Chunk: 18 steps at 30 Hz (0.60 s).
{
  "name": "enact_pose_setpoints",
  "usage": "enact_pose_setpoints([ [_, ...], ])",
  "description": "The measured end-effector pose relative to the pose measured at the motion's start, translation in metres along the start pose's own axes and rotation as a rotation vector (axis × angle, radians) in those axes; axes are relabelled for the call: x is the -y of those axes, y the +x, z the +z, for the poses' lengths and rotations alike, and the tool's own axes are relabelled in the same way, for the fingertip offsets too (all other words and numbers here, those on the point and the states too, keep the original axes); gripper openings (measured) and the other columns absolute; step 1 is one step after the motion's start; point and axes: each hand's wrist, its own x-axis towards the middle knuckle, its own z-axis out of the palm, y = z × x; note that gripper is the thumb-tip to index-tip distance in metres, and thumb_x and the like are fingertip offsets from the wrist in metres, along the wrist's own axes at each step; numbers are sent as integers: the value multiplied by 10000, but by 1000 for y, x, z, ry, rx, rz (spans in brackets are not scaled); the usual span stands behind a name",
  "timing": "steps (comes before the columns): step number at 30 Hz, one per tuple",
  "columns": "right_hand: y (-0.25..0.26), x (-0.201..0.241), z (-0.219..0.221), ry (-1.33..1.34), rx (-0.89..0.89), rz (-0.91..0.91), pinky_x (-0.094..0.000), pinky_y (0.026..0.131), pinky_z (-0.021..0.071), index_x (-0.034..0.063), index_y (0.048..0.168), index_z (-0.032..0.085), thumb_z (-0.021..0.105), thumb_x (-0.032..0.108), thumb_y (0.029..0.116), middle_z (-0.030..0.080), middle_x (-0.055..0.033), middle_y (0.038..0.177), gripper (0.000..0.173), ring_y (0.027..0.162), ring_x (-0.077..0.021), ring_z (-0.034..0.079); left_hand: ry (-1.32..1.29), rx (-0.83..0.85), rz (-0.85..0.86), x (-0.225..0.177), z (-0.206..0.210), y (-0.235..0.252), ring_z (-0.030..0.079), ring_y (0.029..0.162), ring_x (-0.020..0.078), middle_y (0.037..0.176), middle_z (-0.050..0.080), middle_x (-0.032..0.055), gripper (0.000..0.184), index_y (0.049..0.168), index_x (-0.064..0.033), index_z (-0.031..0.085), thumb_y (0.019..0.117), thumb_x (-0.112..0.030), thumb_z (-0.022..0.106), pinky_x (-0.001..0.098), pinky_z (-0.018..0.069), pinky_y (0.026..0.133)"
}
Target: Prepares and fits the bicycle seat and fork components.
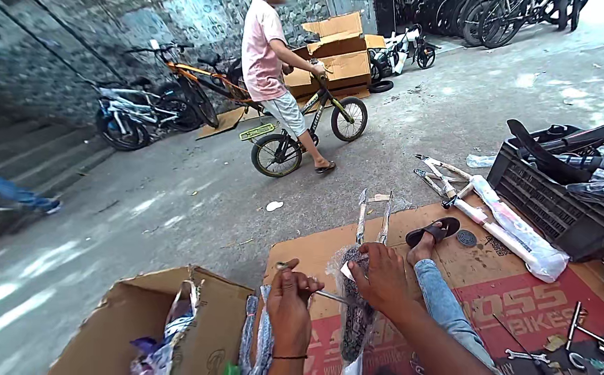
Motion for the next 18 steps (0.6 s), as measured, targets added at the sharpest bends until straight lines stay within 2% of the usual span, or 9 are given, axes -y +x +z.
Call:
enact_pose_setpoints([
  [2,5,6,-3,-74,-13,123,-531,990,456,207,1419,547,425,698,971,661,-67,1243,675,1158,-291,605,0,-115,-38,-10,-27,0,436,398,58,579,432,-67,387,1302,-98,554,1130,-284,261,228,457,385],
  [4,11,9,-9,-130,26,173,-530,922,485,227,1401,576,475,678,961,670,-78,1198,638,1098,-301,628,192,-132,-128,-5,-55,-3,316,390,45,606,411,-52,350,1294,-101,578,1126,-259,314,193,293,345],
  [5,13,9,-9,-153,39,174,-532,897,501,232,1350,625,494,671,956,677,-76,1176,604,1083,-300,638,317,-97,-182,5,-66,-7,324,414,58,637,438,-37,323,1289,-94,592,1115,-245,366,211,287,366],
  [7,15,9,-6,-179,24,141,-533,866,522,234,1288,668,506,674,954,685,-68,1146,575,1054,-293,654,499,25,-278,34,-74,-17,408,489,83,740,528,8,340,1352,-47,566,1088,-218,438,241,341,423],
  [10,15,8,5,-217,-100,61,-522,785,531,209,1227,698,526,666,946,698,-73,1070,564,967,-302,665,543,197,-376,89,-66,-23,549,585,100,816,656,49,325,1327,-1,556,1059,-174,491,260,432,501],
  [11,15,7,7,-230,-128,42,-518,767,531,203,1217,706,531,664,944,703,-73,1062,563,952,-300,668,502,246,-403,105,-61,-24,607,639,106,845,687,57,305,1309,0,570,1057,-156,498,270,490,556],
  [13,12,4,11,-233,-172,21,-511,742,544,195,1199,715,551,653,931,704,-69,1040,555,933,-289,677,368,328,-446,126,-50,-26,728,855,141,980,751,101,280,1295,16,590,1050,-77,494,325,612,790],
  [15,11,-3,10,-239,-219,11,-493,739,559,200,1171,729,578,657,908,710,-48,1013,548,923,-264,686,228,363,-424,138,-34,-30,732,944,142,1022,757,112,268,1220,43,641,997,-38,516,328,612,890],
  [18,10,-17,11,-265,-296,-4,-433,681,562,229,1114,747,569,682,893,708,-1,950,535,856,-200,685,178,392,-394,141,-16,-34,716,909,50,974,749,34,289,1184,36,624,933,-81,542,254,607,872],
])
